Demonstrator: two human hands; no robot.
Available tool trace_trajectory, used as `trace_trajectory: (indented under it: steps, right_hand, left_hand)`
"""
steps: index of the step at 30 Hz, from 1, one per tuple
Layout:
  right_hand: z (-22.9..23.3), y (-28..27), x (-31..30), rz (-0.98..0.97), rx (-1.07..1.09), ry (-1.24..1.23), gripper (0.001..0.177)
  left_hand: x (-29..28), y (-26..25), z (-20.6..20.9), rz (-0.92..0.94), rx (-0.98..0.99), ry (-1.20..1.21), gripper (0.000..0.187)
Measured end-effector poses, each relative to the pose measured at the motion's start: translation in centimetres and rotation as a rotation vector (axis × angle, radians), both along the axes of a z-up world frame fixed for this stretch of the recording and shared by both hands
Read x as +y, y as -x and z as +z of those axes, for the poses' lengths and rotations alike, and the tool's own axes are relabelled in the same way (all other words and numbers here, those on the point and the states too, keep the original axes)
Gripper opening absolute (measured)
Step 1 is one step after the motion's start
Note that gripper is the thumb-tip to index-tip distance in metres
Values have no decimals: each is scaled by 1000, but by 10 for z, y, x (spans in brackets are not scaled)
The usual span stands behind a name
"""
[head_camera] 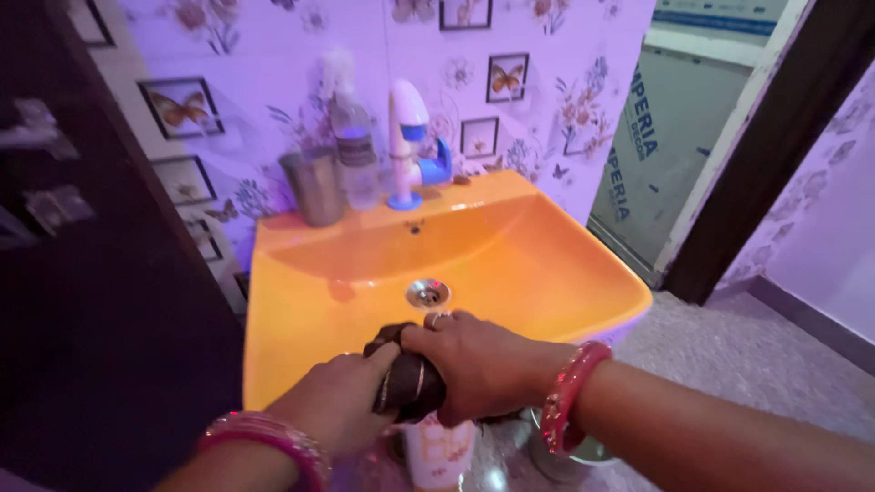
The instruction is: The person washes a dark cloth in a sink by rubbing and wringing it by hand under a faucet.
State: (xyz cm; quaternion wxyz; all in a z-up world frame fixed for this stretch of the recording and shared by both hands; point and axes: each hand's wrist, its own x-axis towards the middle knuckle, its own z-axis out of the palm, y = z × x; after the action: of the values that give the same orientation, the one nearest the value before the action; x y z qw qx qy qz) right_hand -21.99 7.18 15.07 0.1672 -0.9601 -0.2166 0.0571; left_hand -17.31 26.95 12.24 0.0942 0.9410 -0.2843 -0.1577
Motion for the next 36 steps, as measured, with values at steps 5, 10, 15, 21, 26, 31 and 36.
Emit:
trace_trajectory:
  steps: [5, 10, 15, 21, 26, 31, 36]
  right_hand:
    - [46, -26, -15, -12, 600, -565, 104]
    - [53, -82, -67, -361, 360, -280, 105]
    - [-1, -120, -97, -149, 74, -65, 97]
    - [-54, -137, -57, 49, 227, 217, 104]
    - [-99, -162, -44, 133, 137, 337, 91]
    - [-116, -204, -96, 141, -53, 466, 71]
    - [-112, -218, -160, 231, -286, 601, 68]
  left_hand:
    - [25, -66, 21, -163, 634, 525, 60]
    - [21, -113, 24, 193, 363, 88, 75]
    - [-34, -109, 16, 275, -167, 2, 97]
    - [-59, -102, -6, 191, 197, -596, 129]
    - [-58, -126, -74, 249, 84, -593, 119]
    - [-113, -167, -111, 408, 92, -412, 108]
    - [-189, -183, -131, 496, 22, -191, 84]
